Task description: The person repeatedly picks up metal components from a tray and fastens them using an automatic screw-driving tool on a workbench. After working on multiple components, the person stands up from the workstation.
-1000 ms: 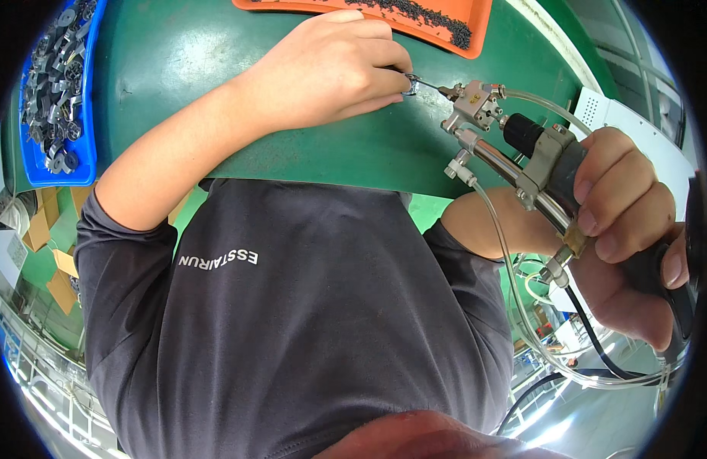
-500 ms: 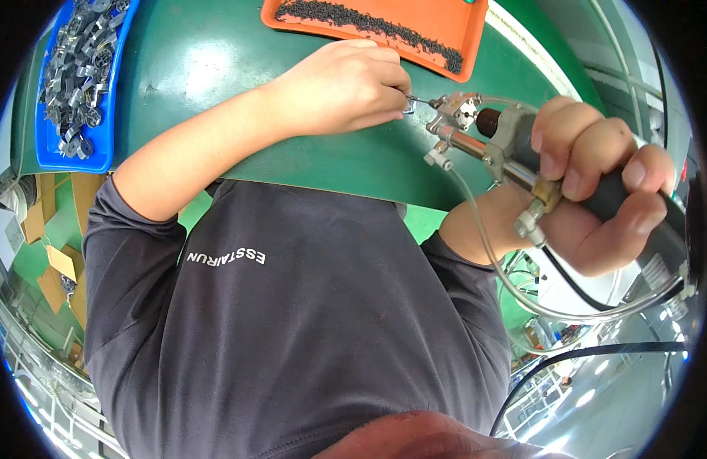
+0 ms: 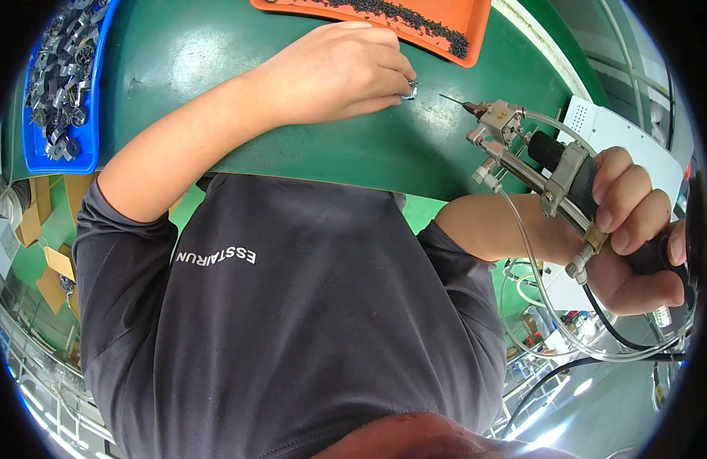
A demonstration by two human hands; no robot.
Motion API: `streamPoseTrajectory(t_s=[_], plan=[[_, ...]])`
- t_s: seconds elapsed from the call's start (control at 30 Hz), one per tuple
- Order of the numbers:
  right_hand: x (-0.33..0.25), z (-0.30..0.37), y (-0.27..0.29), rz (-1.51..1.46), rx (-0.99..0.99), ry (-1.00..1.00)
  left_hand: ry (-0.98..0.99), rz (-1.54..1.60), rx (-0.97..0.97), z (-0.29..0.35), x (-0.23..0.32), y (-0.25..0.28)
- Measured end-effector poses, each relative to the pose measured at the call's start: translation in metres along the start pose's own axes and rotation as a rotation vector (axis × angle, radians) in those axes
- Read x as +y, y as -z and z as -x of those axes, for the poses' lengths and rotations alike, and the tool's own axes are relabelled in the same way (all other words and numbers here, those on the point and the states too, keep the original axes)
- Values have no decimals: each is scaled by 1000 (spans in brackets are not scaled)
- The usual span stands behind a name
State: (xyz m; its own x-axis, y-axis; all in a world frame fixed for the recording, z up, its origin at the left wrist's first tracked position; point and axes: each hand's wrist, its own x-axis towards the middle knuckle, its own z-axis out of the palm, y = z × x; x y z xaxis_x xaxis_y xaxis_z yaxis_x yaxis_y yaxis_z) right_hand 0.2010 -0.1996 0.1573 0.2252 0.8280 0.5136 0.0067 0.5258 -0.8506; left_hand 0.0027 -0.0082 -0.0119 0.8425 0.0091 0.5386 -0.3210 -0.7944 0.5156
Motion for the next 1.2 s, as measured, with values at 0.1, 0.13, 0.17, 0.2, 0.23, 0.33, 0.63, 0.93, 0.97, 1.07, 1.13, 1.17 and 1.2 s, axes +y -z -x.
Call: streamPoseTrajectory(t_s=[0.1, 0.13, 0.17, 0.2, 0.23, 0.33, 0.63, 0.93, 0.97, 1.07, 1.13, 1.17, 1.2], plan=[[5, 1, 1, -5, -25, -3, -1, 4, -7, -1, 0, -1], [7, 1, -1, -11, -22, -4, -4, 1, -3, -1, 0, 0], [9, 2, -2, -15, -45, 3, -7, -1, 1, -1, 0, 0], [11, 3, -4, -19, -67, 9, -5, -1, -4, 0, 0, 0], [12, 3, -6, -19, -88, 17, -4, 10, 3, -1, 0, -1], [14, 4, -10, -13, -122, 34, 4, 24, 3, -1, 1, 0], [18, 0, -14, 43, -226, -12, 8, 7, -4, 0, 3, -2], [38, -6, -37, 19, -127, 98, -9, -33, -12, -6, -3, 6], [32, -8, -39, 8, -132, 112, -11, -77, -20, -8, 2, 10], [27, -24, -47, 21, -162, -119, 20, -110, -61, -4, 6, -4], [44, -20, -62, -46, -44, 20, -4, -114, -63, 0, 5, -7], [44, -19, -67, 48, -92, 50, 0, -90, -41, 3, 9, -6], [42, -8, -62, -12, -98, 119, 6, -71, -30, 2, 21, -6]])
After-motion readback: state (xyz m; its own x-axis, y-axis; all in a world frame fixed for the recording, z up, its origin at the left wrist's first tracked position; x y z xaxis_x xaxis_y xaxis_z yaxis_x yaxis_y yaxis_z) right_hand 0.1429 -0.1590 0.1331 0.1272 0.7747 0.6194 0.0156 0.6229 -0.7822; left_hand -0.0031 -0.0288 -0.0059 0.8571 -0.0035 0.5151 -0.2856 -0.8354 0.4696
